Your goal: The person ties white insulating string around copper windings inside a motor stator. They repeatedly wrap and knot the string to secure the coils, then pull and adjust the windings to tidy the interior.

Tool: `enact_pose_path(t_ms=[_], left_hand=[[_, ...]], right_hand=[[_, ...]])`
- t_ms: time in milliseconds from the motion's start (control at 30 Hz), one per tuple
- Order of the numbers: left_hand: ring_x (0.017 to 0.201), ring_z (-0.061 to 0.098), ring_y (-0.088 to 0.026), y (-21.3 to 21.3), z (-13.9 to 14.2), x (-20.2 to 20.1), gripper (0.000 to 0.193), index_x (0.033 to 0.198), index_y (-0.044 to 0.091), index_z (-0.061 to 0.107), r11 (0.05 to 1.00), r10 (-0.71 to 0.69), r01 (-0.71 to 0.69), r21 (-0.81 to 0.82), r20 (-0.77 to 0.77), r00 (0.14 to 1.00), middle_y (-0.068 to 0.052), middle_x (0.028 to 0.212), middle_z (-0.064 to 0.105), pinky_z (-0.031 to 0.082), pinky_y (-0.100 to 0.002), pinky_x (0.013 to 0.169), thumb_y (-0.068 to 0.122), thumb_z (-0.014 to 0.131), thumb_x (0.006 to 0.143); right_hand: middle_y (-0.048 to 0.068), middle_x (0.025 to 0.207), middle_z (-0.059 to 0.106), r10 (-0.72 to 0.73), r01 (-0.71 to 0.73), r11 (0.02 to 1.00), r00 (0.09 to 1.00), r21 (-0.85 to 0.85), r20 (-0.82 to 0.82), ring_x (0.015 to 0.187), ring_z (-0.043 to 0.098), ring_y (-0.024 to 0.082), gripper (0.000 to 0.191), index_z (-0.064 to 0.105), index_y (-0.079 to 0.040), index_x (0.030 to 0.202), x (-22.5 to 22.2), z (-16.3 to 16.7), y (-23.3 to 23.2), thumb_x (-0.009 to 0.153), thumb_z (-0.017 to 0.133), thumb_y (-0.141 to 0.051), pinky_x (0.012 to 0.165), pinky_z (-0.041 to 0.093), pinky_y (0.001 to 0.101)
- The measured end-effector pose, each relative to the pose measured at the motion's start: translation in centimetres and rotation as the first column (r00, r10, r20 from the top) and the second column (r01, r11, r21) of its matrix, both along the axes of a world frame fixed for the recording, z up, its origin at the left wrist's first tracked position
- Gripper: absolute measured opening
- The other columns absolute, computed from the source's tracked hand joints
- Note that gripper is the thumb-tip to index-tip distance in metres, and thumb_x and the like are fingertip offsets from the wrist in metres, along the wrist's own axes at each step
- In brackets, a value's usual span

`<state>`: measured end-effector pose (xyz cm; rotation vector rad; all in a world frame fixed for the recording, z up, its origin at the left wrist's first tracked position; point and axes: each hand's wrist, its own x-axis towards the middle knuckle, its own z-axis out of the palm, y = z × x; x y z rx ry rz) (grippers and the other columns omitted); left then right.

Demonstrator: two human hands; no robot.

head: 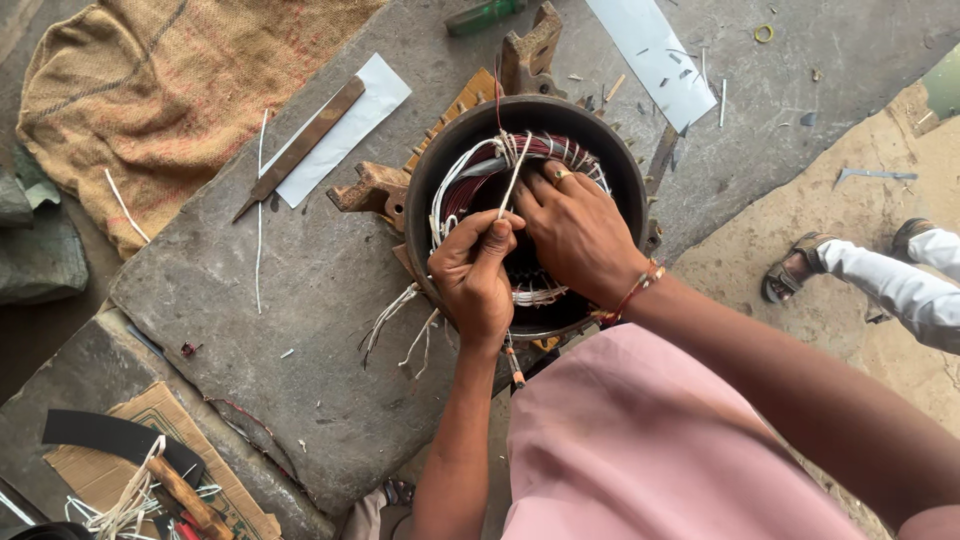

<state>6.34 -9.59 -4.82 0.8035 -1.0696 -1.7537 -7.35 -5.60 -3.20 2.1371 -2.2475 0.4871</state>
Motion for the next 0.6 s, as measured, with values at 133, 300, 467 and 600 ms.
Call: enact_pose_path(t_ms=[133,300,467,600], left_hand=[[0.074,0.051,-0.007,-0.1,0.1,-0.1,0.011,0.100,-0.005,0.075,0.997,-0.049,0.053,-0.059,0.073,0.996,-0.003,0.086,0.069,0.041,-0.022,0.067,0.004,0.068,0.101],[0.079,0.059,-0.007,-0.3,0.3,-0.3,0.010,0.102,-0.003,0.075,0.991,-0.069,0.086,-0.103,0.157,0.985,-0.004,0.090,0.073,0.044,-0.021,0.071,0.004,0.068,0.100],[0.084,0.064,-0.008,-0.3,0.6,-0.6,0.010,0.101,-0.004,0.075,0.992,-0.050,0.070,-0.108,0.176,0.983,-0.006,0.091,0.075,0.049,-0.021,0.077,0.003,0.068,0.101],[0.084,0.064,-0.009,-0.3,0.8,-0.8,0.010,0.102,-0.005,0.075,0.995,-0.010,0.028,-0.093,0.181,0.983,-0.006,0.092,0.075,0.050,-0.022,0.078,0.002,0.069,0.100]], right_hand=[[0.014,0.106,0.068,0.005,-0.012,0.994,0.998,0.108,0.061,0.113,0.062,0.034,0.017,0.063,-0.004,0.102,0.4,-0.3,0.3,0.087,0.061,-0.011,0.095,0.049,0.0419],[0.015,0.098,0.067,-0.052,0.014,0.984,0.976,0.175,0.212,0.099,0.063,0.036,0.016,0.062,-0.003,0.099,0.6,-0.9,0.3,0.084,0.061,-0.008,0.086,0.050,0.0428],[0.014,0.091,0.066,0.023,-0.071,0.977,0.973,0.199,0.231,0.088,0.062,0.035,0.017,0.061,-0.003,0.095,-0.1,-1.2,0.1,0.079,0.063,-0.007,0.084,0.049,0.0435],[0.012,0.088,0.064,0.140,-0.184,0.944,0.975,0.273,0.172,0.084,0.062,0.031,0.012,0.059,-0.004,0.086,-0.5,-1.2,0.0,0.076,0.064,-0.008,0.085,0.049,0.0413]])
